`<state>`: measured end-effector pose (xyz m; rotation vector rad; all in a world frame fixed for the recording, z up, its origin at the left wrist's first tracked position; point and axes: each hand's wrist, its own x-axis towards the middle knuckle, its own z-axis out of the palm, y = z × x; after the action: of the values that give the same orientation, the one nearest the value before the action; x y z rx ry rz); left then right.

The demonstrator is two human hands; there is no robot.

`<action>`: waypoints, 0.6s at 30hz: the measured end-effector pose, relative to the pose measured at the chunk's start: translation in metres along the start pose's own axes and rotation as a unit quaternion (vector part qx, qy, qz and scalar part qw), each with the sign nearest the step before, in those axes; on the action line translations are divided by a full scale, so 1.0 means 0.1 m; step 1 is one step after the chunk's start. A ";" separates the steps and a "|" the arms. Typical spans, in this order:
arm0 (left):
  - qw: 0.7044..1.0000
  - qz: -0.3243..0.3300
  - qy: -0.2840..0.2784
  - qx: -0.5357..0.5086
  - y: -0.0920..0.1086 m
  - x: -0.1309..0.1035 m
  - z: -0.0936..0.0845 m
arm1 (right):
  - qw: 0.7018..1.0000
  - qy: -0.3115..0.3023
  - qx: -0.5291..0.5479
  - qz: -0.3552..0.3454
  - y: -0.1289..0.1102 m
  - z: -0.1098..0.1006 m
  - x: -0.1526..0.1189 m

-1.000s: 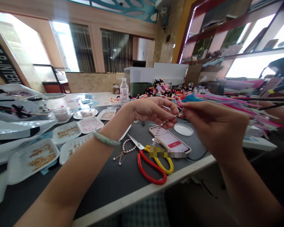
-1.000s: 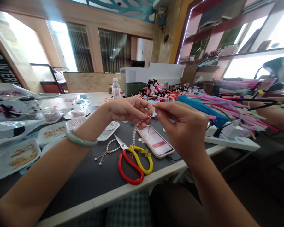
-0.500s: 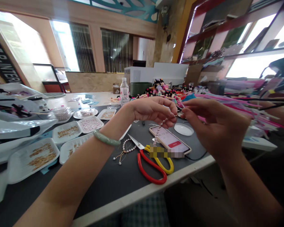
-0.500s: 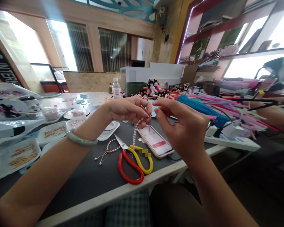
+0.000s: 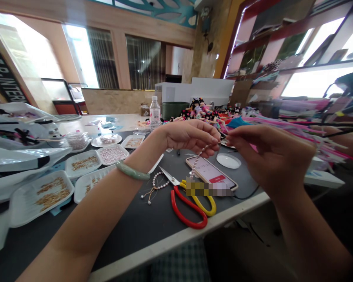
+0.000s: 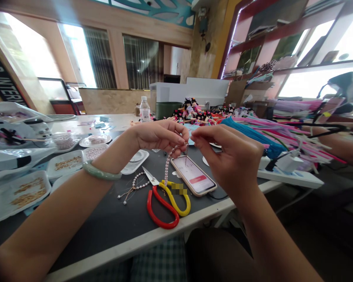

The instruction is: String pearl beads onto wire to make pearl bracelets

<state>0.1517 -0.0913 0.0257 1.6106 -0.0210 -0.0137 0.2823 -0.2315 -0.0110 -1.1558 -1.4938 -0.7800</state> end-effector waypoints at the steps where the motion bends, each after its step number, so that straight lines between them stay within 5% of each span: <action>1: 1.000 0.000 -0.001 0.000 0.00 0.00 0.00 | 1.000 0.000 0.000 -0.001 -0.01 0.00 0.01; 18: 1.000 0.001 -0.008 0.013 0.00 0.00 0.02 | 0.987 -0.044 -0.082 -0.133 -0.01 -0.09 0.06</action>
<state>0.1516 -0.0929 0.0256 1.6363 -0.0351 -0.0240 0.2844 -0.2381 -0.0031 -1.1374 -1.7061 -1.0600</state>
